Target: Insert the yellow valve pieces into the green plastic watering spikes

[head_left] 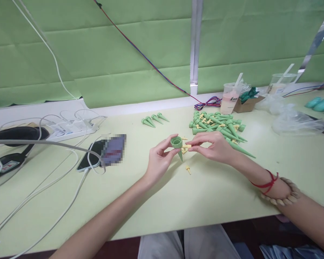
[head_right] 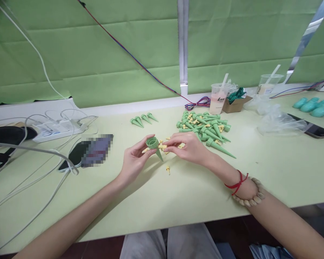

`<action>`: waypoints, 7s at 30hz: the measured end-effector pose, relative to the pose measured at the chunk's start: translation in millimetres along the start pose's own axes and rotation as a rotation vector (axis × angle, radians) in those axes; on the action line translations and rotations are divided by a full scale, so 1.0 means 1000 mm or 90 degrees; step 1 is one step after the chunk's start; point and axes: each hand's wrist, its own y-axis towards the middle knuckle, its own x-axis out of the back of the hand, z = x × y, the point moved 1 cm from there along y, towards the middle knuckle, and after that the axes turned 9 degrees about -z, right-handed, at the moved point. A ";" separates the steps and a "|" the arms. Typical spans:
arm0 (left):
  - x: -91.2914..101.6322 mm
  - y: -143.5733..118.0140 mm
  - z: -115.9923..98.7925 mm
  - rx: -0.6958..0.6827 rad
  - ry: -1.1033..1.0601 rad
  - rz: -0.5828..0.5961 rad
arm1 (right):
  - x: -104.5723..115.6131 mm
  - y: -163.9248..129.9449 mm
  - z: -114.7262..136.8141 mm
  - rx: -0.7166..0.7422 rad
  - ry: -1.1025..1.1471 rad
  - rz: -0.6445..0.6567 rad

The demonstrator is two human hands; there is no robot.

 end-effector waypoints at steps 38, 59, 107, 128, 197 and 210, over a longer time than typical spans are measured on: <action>-0.004 0.002 0.010 0.111 -0.105 -0.010 | -0.014 -0.009 -0.007 -0.200 0.018 0.062; 0.000 0.007 0.004 0.129 -0.054 0.033 | -0.013 -0.009 -0.011 -0.045 -0.083 0.104; -0.001 -0.004 0.001 -0.093 0.059 0.020 | -0.021 -0.019 0.002 -0.076 -0.016 0.058; 0.000 -0.001 0.006 -0.099 0.080 -0.053 | -0.038 -0.023 0.000 -0.318 0.232 0.083; 0.100 0.168 0.068 -0.249 0.892 0.163 | -0.029 -0.005 -0.069 0.020 -0.244 0.121; 0.071 0.124 0.064 -0.312 0.753 0.218 | -0.031 -0.005 -0.064 0.026 -0.201 0.158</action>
